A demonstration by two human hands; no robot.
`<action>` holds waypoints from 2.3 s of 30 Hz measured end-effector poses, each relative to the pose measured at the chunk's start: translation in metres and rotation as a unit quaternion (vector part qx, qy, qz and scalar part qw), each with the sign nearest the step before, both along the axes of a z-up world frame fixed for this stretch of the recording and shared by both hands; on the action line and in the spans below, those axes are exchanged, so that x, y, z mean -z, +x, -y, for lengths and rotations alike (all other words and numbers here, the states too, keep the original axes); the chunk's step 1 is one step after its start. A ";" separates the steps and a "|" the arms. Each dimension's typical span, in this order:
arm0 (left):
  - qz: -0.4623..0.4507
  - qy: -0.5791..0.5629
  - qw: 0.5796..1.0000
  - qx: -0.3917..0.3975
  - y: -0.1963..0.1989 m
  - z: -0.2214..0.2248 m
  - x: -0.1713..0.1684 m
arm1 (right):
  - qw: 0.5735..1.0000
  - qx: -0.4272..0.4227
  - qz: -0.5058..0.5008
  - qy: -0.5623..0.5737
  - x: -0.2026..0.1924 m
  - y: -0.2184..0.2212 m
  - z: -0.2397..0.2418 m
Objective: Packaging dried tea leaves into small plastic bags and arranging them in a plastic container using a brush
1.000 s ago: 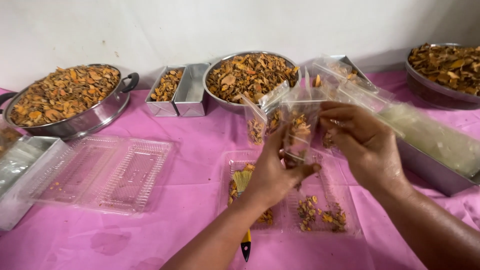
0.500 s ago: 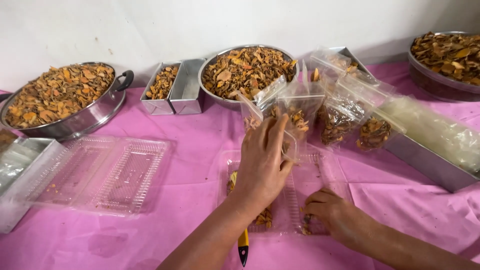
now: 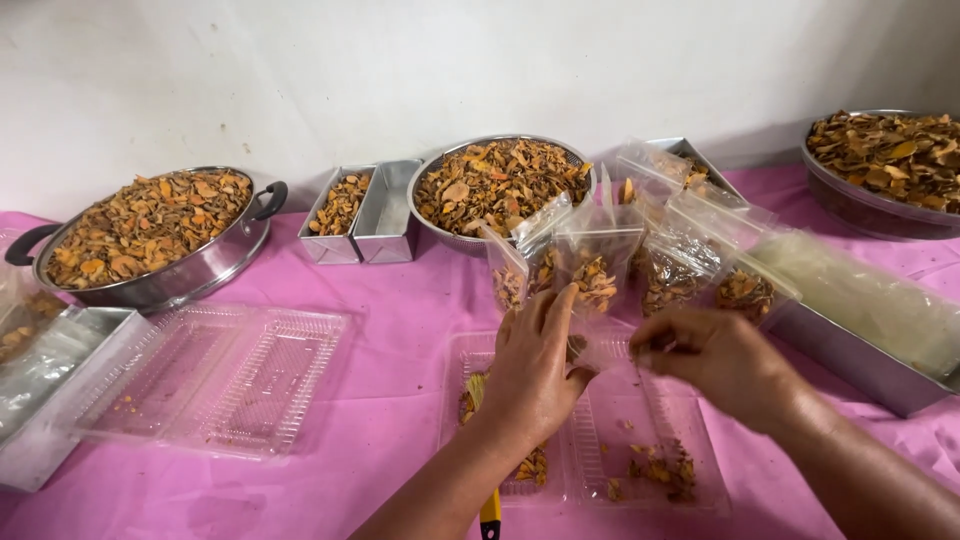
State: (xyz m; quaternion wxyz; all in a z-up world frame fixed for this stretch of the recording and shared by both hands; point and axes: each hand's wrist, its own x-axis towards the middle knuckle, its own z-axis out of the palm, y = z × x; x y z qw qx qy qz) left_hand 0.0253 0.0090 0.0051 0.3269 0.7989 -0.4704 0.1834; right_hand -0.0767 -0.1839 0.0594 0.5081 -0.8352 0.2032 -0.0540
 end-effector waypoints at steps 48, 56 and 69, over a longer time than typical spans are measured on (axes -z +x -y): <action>-0.125 -0.132 0.982 0.055 -0.003 -0.005 -0.015 | 0.785 -0.468 0.228 -0.335 0.112 -0.035 -0.005; -0.044 -0.128 0.987 0.084 0.002 -0.004 -0.008 | 0.799 -0.417 0.172 -0.397 0.113 -0.032 0.020; 0.040 -0.027 0.999 -0.021 -0.001 -0.001 -0.002 | 0.816 -0.434 0.207 -0.319 0.103 -0.036 0.003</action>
